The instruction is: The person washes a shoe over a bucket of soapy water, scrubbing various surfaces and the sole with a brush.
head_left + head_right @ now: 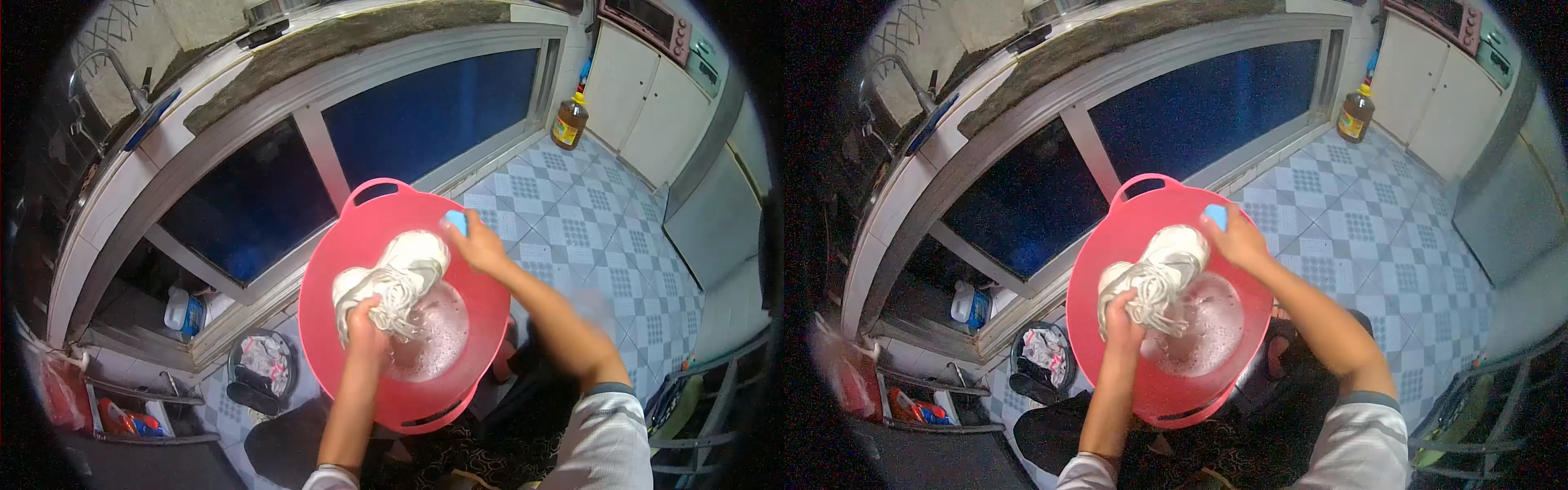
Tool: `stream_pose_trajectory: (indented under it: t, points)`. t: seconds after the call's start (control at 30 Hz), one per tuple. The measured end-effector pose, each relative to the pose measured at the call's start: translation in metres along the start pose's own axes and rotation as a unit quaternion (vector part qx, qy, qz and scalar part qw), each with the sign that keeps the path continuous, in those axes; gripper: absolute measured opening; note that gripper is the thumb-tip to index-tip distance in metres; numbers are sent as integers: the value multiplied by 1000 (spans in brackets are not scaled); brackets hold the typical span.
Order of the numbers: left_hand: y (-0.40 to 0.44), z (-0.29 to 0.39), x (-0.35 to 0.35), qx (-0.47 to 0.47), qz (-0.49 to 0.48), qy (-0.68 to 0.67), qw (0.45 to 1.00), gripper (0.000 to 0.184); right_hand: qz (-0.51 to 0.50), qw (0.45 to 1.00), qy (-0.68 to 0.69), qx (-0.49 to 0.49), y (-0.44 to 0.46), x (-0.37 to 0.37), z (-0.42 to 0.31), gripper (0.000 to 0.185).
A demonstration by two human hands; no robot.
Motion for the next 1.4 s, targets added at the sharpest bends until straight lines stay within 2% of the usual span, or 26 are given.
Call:
stream_pose_trajectory:
  t: [0.03,0.1,0.2,0.23,0.27,0.33,0.4,0.47,0.5,0.53,0.6,0.67,0.73,0.8,0.9,0.97,1.0,1.07,1.1,1.17,1.2,1.27,1.3,1.33,1.37,1.4]
  points:
    - [0,3,10,-42,-40,-63,996,40,-2,1000,-3,0,5,-2,4,64]
    - [8,6,4,-68,-46,-95,992,39,-76,966,247,-28,11,7,8,83]
    - [11,-1,-3,-114,-51,-120,985,37,-163,963,211,29,1,17,7,99]
    - [10,-2,-8,-139,-39,-62,988,36,-227,957,178,24,1,22,8,106]
    - [9,-4,-11,-164,-26,-5,986,35,-230,957,176,26,2,24,14,106]
    - [1,0,2,-167,-13,24,986,33,-348,937,10,-28,-5,41,9,104]
    - [-5,0,0,-172,0,56,983,32,-396,917,39,-29,-18,47,6,97]
    - [-6,2,-8,-181,-45,132,974,31,-529,814,188,148,-33,75,30,87]
    - [-8,7,-3,-164,-40,124,978,31,-521,789,297,134,-38,80,29,75]
    - [-8,10,-3,-164,-41,127,977,31,-520,789,299,132,-41,85,33,75]
    - [-4,17,11,-114,-127,74,982,34,-554,657,496,122,-53,93,22,67]
    - [-4,17,14,-89,-139,111,980,41,-544,668,490,132,-56,94,23,63]
    - [-5,24,22,-38,-156,188,969,55,-536,609,568,137,-66,99,20,63]
    - [-6,27,31,-13,-167,205,964,57,-526,604,585,127,-72,100,20,60]
    - [-2,29,26,20,-154,216,964,40,-500,610,606,102,-74,97,18,59]
    - [8,38,0,99,-59,388,915,24,-455,653,602,69,-64,98,28,59]
    - [6,42,4,102,-56,389,914,24,-458,652,600,67,-67,94,25,59]
    - [-4,66,13,180,75,478,857,25,-404,689,597,74,-70,76,20,61]
    - [-2,66,15,183,76,476,857,25,-406,690,595,73,-71,74,18,61]
    - [-8,78,11,297,131,376,868,27,-380,677,629,46,-71,67,14,64]
    - [-4,73,6,301,133,373,868,27,-382,679,625,45,-70,69,16,64]
    - [8,46,-26,240,157,132,949,33,-379,645,663,32,-64,73,18,68]
    - [17,30,-16,114,31,81,990,41,-382,646,660,30,-67,71,11,68]
    - [18,19,-32,119,31,79,989,41,-386,624,680,21,-72,67,-3,68]
    - [30,-19,-31,17,-170,-165,971,47,-389,601,698,13,-75,66,-13,69]
    - [25,-36,-12,-86,-354,-388,846,54,-393,602,695,12,-74,71,-14,69]
Point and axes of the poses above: each hand's wrist, its own y-axis towards the middle knuckle, its own x-axis out of the palm, z = x × y, the point moved 7 cm from there along y, towards the middle knuckle, and after that the axes turned 12 degrees about -z, right-handed, at the moved point
